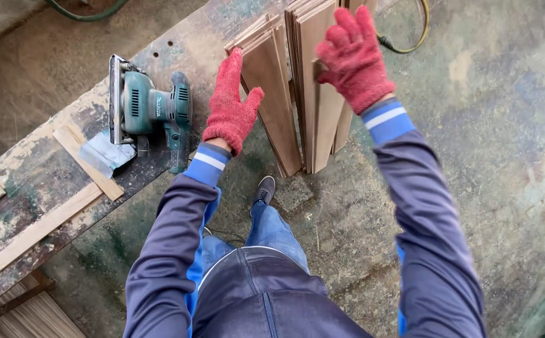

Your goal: The person is sanding long wooden boards both manually and with a power sander on a workbench.

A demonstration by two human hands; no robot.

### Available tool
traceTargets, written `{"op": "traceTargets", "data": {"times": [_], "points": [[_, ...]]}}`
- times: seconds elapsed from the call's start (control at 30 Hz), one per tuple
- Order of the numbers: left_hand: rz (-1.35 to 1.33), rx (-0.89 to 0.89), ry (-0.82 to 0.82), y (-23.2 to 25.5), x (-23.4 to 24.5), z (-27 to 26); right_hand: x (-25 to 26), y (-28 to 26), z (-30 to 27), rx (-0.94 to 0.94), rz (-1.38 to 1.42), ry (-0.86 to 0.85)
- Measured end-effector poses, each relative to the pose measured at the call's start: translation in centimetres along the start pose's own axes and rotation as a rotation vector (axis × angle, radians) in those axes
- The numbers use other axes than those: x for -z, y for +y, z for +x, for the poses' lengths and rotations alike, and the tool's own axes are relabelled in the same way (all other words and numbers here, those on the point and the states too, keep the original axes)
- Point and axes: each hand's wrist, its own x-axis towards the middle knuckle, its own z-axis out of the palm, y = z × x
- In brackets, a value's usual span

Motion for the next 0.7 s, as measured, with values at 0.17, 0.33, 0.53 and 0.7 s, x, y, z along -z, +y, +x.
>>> {"op": "traceTargets", "data": {"times": [0.17,0.33,0.53,0.7], "points": [[0.036,0.026,0.012,-0.3,1.4,-3.0,9.5,2.2,-4.5,0.051,0.017,-0.364],[-0.269,-0.012,-0.038,0.0,4.4,-9.0,16.2,-1.6,-7.8,0.031,0.098,-1.110],[-0.271,0.461,-0.753,-3.9,6.6,-23.5,29.6,-20.5,-4.5,0.207,0.208,-0.970],[-0.417,0.360,-0.968,-6.2,7.1,-36.2,42.9,-27.0,1.6,0.423,0.484,-0.852]]}}
